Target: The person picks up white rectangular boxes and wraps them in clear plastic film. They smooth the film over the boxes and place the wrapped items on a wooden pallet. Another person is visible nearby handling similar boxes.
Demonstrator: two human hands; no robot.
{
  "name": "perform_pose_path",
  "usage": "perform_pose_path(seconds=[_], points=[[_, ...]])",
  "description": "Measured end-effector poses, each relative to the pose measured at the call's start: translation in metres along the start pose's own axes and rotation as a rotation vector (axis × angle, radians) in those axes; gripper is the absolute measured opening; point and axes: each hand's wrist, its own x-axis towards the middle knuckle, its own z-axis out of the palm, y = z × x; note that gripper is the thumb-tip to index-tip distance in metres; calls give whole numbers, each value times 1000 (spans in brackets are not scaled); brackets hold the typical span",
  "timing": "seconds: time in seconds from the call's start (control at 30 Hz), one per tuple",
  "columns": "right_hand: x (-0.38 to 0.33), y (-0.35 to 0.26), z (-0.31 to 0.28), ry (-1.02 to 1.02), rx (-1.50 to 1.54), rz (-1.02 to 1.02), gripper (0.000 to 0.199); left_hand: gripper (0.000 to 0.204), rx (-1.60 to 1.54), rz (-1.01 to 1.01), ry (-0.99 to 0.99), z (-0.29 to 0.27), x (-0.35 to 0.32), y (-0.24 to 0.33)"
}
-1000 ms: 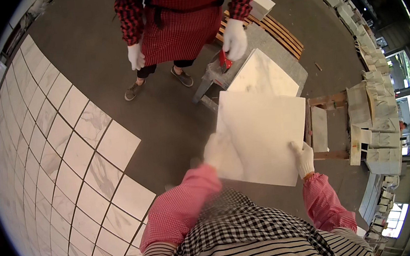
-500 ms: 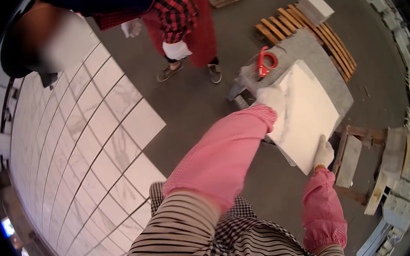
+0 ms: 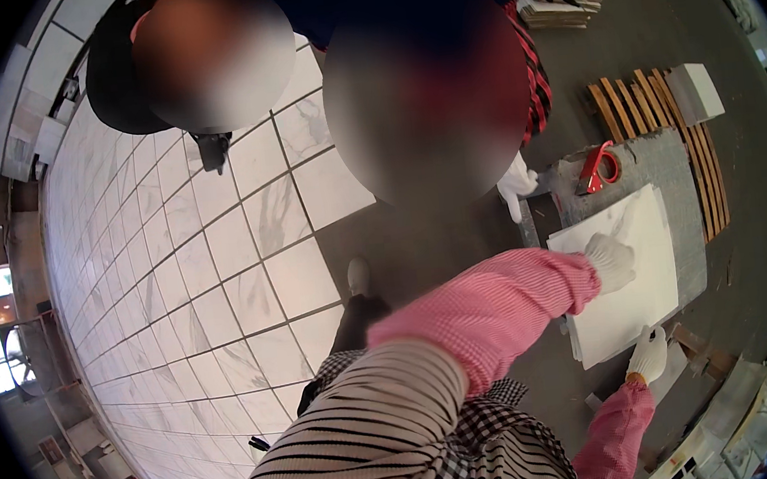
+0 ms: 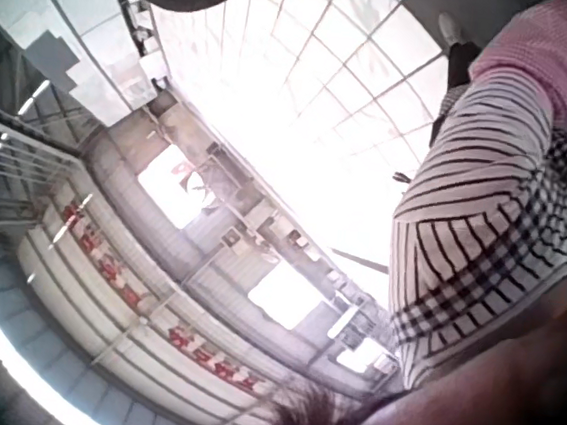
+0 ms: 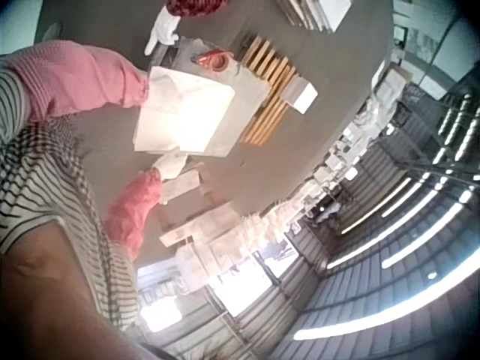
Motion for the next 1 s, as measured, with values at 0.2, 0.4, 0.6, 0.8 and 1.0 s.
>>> perform_pose_path(seconds=[0.2, 0.4, 0.6, 0.8, 1.0], points=[[-91, -125, -32, 161, 334, -255, 37, 48, -299, -616, -287, -22, -249, -113], [-183, -255, 1, -143, 650, -385, 33, 56, -253, -1234, -133, -69, -459, -243], [-259, -336, 37, -430, 565, -529, 37, 60, -422, -1326, 123, -150, -531, -329], [-316, -402, 51, -612, 425, -674, 38, 49, -481, -1296, 239, -169, -589, -365], [-304, -560, 97, -758, 117, -1087, 51, 49, -603, -1391, 345, -102, -648, -377]])
